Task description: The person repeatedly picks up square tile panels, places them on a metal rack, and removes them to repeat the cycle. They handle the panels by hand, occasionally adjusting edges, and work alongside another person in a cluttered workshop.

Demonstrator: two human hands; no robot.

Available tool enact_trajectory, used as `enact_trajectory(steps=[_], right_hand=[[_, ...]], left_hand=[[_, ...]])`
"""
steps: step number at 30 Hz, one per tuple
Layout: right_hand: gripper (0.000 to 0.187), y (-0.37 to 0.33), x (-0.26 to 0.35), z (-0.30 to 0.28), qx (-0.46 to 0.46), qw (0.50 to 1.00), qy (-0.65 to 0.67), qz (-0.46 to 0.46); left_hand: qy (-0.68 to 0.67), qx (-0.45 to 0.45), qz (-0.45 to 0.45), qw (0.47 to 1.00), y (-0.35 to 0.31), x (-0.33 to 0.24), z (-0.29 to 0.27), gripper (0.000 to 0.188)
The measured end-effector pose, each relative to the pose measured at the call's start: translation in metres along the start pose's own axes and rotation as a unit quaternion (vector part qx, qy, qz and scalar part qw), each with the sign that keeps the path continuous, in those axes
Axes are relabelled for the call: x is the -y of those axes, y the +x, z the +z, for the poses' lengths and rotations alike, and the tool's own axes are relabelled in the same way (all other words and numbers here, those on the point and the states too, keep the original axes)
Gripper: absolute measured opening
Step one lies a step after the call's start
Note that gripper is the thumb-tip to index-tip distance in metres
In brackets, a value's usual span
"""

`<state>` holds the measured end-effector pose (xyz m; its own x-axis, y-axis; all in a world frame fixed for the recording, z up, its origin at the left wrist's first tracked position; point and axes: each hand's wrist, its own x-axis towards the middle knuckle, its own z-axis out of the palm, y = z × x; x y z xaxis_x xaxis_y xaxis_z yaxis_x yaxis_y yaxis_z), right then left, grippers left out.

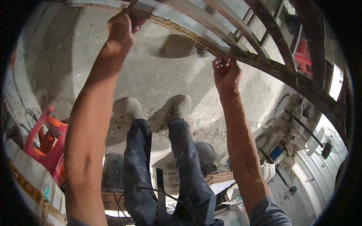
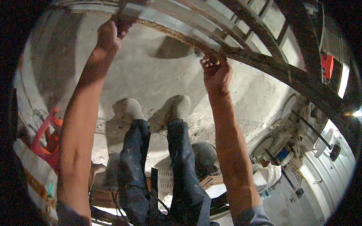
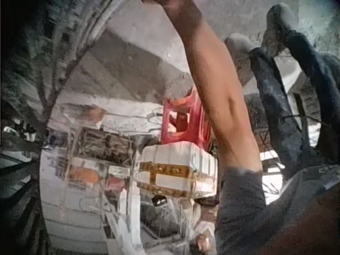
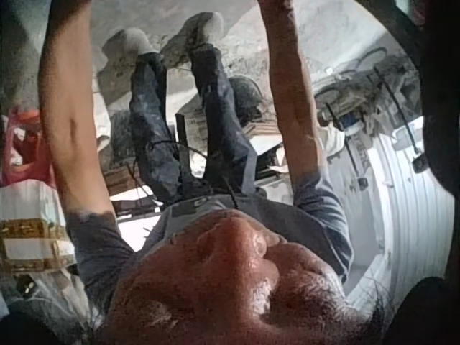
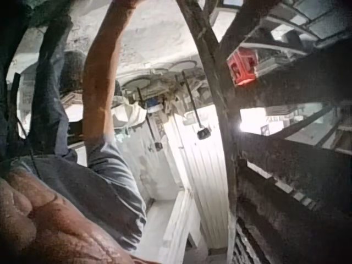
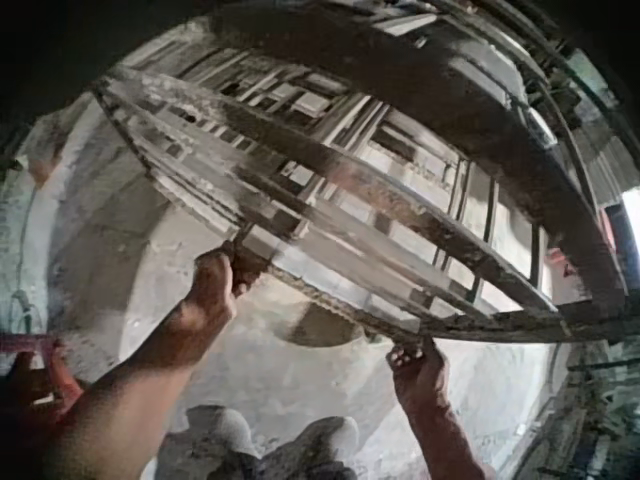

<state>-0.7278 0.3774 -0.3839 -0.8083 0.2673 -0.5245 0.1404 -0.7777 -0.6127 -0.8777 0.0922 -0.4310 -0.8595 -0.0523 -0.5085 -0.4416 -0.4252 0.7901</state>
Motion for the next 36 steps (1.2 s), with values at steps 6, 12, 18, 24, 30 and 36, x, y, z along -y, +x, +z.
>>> enact_trajectory(steps=[6,12,18,24,30,36], right_hand=[[0.014,0.017,0.011,-0.012,0.018,0.997,-0.055,-0.058],[0.013,0.024,0.009,-0.002,-0.019,0.999,-0.044,0.0],[0.016,0.024,0.017,-0.007,-0.035,0.997,-0.058,0.039],[0.015,0.017,0.012,-0.012,-0.036,0.995,-0.062,0.066],[0.032,-0.007,0.021,-0.01,0.036,0.991,-0.035,0.128],[0.031,-0.128,0.024,-0.014,-0.181,0.94,-0.181,0.226]], left_hand=[[-0.039,0.209,0.189,0.959,0.008,0.02,0.013,0.041],[-0.087,0.052,0.03,0.994,0.047,0.016,0.008,0.033],[-0.049,0.058,0.055,0.996,0.021,0.006,0.021,0.034],[-0.055,0.162,0.183,0.968,0.006,-0.001,0.019,0.035],[-0.155,-0.024,-0.033,0.987,-0.03,-0.019,0.036,0.031],[-0.02,-0.1,-0.129,0.986,-0.197,-0.032,-0.013,0.039]])
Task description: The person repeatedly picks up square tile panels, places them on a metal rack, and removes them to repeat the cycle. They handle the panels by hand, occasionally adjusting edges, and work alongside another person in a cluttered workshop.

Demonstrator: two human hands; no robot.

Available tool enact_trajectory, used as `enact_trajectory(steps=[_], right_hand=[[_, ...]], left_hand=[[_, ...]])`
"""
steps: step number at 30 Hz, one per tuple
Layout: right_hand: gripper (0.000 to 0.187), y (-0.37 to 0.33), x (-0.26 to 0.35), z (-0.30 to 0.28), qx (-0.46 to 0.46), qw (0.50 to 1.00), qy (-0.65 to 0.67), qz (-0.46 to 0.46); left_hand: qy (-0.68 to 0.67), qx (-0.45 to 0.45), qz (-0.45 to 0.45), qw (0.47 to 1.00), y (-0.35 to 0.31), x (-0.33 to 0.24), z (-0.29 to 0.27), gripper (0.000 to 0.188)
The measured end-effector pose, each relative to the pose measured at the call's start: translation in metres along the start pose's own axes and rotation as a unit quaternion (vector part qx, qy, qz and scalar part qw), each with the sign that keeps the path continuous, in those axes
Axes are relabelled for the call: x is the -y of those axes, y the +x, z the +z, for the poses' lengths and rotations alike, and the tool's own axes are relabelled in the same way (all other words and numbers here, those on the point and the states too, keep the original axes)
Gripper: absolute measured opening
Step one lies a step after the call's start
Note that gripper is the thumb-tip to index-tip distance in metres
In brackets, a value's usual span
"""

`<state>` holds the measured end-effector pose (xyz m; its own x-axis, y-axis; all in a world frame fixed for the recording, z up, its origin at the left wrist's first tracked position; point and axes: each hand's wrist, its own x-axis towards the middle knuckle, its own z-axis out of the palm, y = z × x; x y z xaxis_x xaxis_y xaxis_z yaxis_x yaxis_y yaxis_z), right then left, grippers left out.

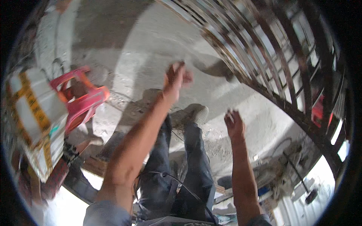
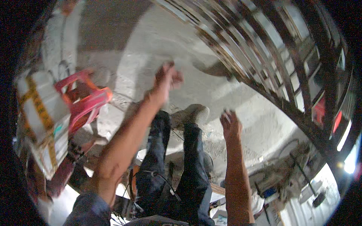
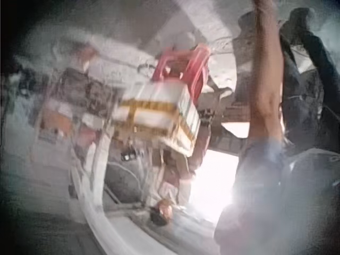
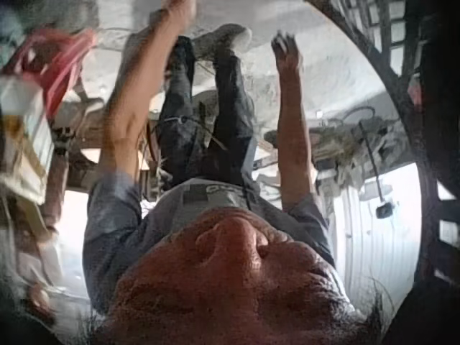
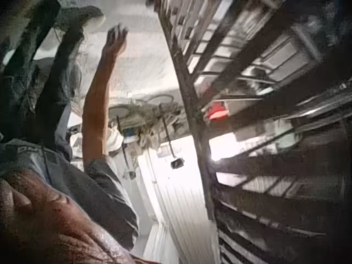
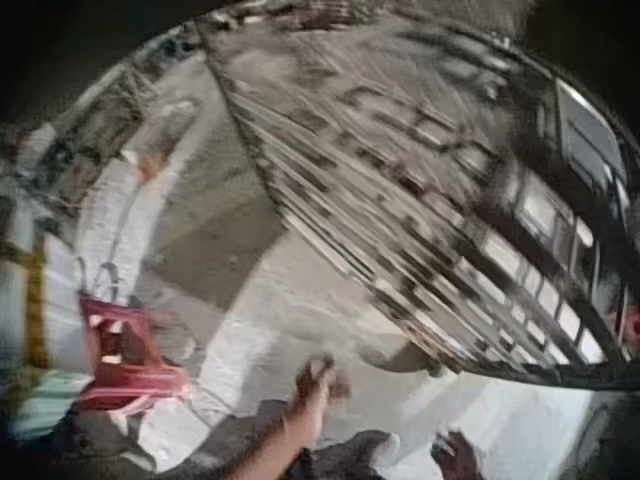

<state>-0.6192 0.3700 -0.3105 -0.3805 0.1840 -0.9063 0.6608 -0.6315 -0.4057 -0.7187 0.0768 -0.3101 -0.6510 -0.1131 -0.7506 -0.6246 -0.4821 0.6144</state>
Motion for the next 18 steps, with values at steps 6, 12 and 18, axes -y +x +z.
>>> enact_trajectory(steps=[6,12,18], right_hand=[[0.017,-0.095,-0.033,-0.022,-0.029,0.992,-0.109,0.062],[0.028,-0.124,0.009,0.017,0.126,0.925,-0.357,0.002],[0.044,-0.154,0.042,0.063,0.155,0.854,-0.491,-0.074]], left_hand=[[0.066,-0.153,-0.058,0.984,-0.205,0.031,-0.091,0.038],[-0.124,-0.263,-0.049,0.955,-0.372,0.093,-0.14,0.038],[-0.276,-0.456,-0.012,0.846,-0.499,0.186,-0.137,0.028]])
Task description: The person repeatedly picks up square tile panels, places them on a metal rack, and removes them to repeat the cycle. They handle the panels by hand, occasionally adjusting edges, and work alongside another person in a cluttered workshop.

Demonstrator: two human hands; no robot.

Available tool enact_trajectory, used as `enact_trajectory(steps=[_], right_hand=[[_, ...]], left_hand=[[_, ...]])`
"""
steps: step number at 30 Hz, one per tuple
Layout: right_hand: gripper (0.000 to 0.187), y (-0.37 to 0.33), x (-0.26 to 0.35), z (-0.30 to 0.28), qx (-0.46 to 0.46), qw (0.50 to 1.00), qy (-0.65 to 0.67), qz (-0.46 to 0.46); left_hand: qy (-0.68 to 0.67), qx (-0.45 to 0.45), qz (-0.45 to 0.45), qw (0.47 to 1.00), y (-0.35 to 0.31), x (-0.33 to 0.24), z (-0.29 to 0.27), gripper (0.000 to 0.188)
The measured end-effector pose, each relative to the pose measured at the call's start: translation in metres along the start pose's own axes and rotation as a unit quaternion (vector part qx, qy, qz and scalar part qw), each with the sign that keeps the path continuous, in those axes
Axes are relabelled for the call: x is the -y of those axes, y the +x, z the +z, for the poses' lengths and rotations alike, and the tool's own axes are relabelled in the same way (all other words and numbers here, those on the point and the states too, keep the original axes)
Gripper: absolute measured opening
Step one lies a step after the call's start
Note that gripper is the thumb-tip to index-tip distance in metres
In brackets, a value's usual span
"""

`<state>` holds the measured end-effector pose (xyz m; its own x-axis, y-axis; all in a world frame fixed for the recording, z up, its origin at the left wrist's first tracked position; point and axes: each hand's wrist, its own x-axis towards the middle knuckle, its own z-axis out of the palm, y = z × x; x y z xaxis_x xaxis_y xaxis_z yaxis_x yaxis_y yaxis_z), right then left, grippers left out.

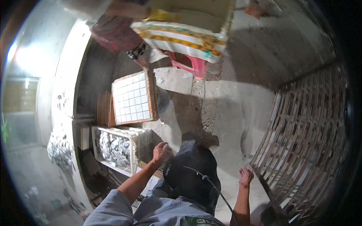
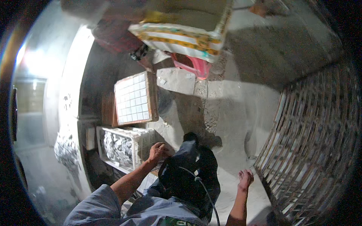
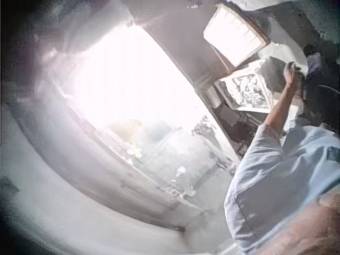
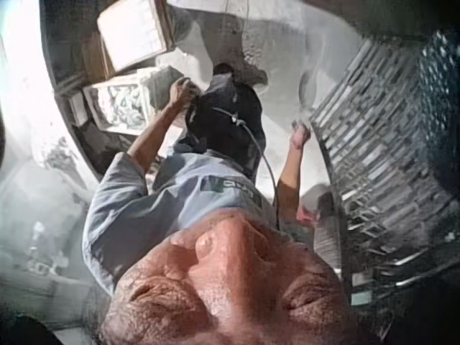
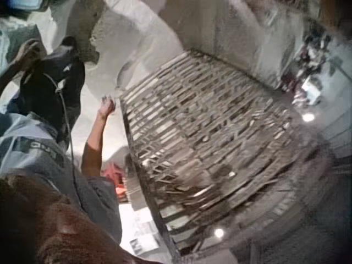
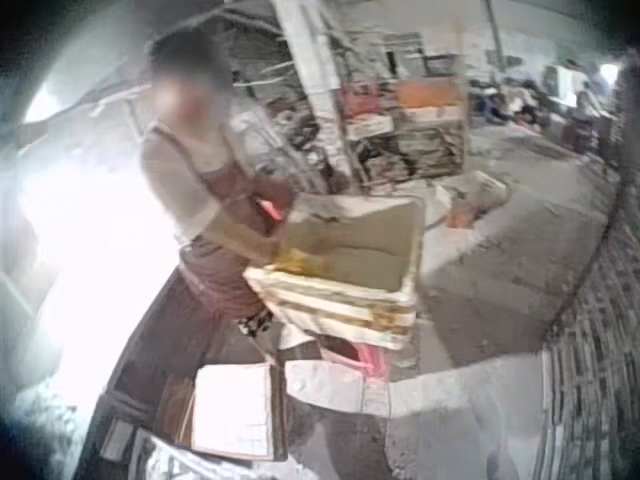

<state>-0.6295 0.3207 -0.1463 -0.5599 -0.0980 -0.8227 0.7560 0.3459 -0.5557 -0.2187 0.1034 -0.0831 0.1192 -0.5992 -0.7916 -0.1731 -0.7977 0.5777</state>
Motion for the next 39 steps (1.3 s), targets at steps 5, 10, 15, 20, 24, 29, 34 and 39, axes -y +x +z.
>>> enact_trajectory(steps=[5,10,15,20,24,29,34,39], right_hand=[[0.033,-0.027,0.014,-0.01,0.082,0.994,-0.067,0.002],[0.017,-0.081,0.001,0.029,0.077,0.995,-0.066,-0.006],[0.009,-0.127,-0.031,0.044,0.163,0.965,-0.191,-0.07],[0.024,-0.181,-0.067,0.053,0.142,0.975,-0.168,-0.035],[0.036,-0.199,-0.094,0.022,0.105,0.989,-0.1,0.013],[0.039,-0.212,-0.12,-0.009,0.093,0.967,-0.225,-0.081],[0.04,-0.193,-0.121,-0.019,0.115,0.951,-0.268,-0.099],[0.029,-0.14,-0.11,-0.045,0.116,0.697,-0.657,-0.261]], left_hand=[[-0.115,-0.093,-0.004,0.989,-0.017,0.021,-0.065,0.027],[-0.148,-0.128,0.001,0.981,-0.025,0.014,-0.129,0.029],[-0.197,-0.103,0.017,0.975,-0.007,0.007,-0.198,0.028],[-0.129,-0.104,0.011,0.986,0.041,0.006,-0.261,0.031],[-0.173,-0.083,0.051,0.98,0.044,-0.015,-0.268,0.032],[-0.163,-0.052,0.062,0.983,0.032,-0.038,-0.263,0.038],[-0.154,-0.066,0.058,0.984,0.02,-0.022,-0.262,0.039],[-0.155,-0.095,0.023,0.983,0.001,-0.009,-0.24,0.038]])
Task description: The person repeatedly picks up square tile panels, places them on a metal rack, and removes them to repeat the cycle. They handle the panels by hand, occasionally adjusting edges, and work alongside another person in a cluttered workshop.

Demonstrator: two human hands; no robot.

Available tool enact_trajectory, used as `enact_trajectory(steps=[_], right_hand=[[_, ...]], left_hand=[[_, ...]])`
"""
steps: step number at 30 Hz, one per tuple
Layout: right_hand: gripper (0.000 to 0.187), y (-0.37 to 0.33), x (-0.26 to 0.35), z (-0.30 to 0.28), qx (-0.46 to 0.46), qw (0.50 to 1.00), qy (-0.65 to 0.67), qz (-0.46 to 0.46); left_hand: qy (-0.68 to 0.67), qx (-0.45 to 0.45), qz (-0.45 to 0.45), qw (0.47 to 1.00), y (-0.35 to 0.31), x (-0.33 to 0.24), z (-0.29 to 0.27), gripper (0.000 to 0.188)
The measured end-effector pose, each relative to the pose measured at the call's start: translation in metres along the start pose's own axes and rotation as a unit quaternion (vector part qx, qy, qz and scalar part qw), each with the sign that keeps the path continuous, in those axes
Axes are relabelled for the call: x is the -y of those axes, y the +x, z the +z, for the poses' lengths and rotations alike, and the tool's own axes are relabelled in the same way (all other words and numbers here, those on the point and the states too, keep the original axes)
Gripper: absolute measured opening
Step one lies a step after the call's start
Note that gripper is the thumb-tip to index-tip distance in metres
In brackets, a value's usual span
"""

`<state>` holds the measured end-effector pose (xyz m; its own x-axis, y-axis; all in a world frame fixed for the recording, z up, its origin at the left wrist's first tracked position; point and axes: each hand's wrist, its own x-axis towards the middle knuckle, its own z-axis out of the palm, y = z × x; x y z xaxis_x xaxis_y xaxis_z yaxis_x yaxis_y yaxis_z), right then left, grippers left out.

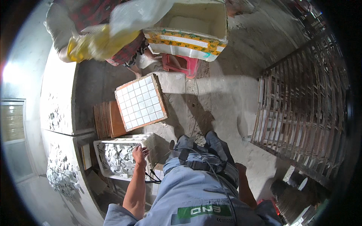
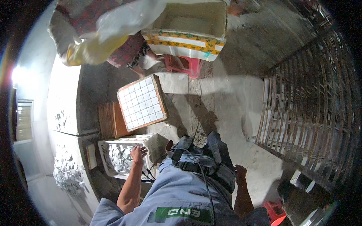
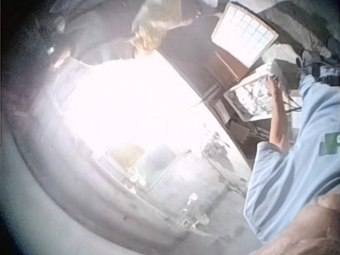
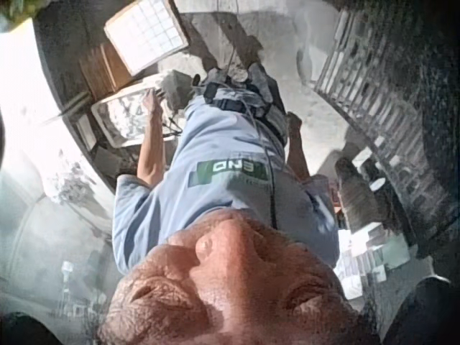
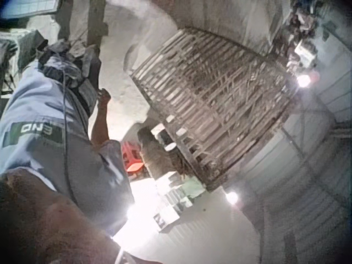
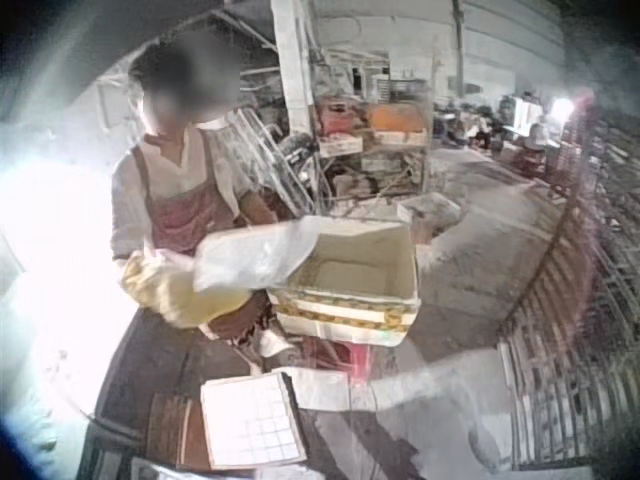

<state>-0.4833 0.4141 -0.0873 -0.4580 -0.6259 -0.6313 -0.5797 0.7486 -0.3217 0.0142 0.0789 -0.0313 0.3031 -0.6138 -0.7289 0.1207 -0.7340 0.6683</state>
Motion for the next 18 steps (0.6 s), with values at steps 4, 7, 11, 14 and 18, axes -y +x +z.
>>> enact_trajectory(steps=[4,7,11,14,18], right_hand=[[0.028,0.027,0.023,-0.04,0.112,0.974,-0.195,0.0],[0.029,0.062,-0.106,-0.019,0.012,0.999,0.038,-0.024],[0.032,0.083,-0.116,-0.053,0.014,0.929,0.355,0.101],[0.035,0.089,-0.096,-0.097,0.027,0.804,0.557,0.207],[0.028,0.115,-0.083,-0.134,0.038,0.813,0.547,0.196]], left_hand=[[-0.025,-0.033,0.02,0.999,-0.022,0.027,0.013,0.035],[-0.067,-0.018,0.002,0.998,-0.05,0.037,0.061,0.032],[-0.087,-0.04,0.035,0.995,-0.089,0.046,0.084,0.033],[-0.096,-0.053,0.057,0.992,-0.115,0.063,0.087,0.035],[-0.118,-0.096,0.029,0.988,-0.137,0.093,0.082,0.028]])
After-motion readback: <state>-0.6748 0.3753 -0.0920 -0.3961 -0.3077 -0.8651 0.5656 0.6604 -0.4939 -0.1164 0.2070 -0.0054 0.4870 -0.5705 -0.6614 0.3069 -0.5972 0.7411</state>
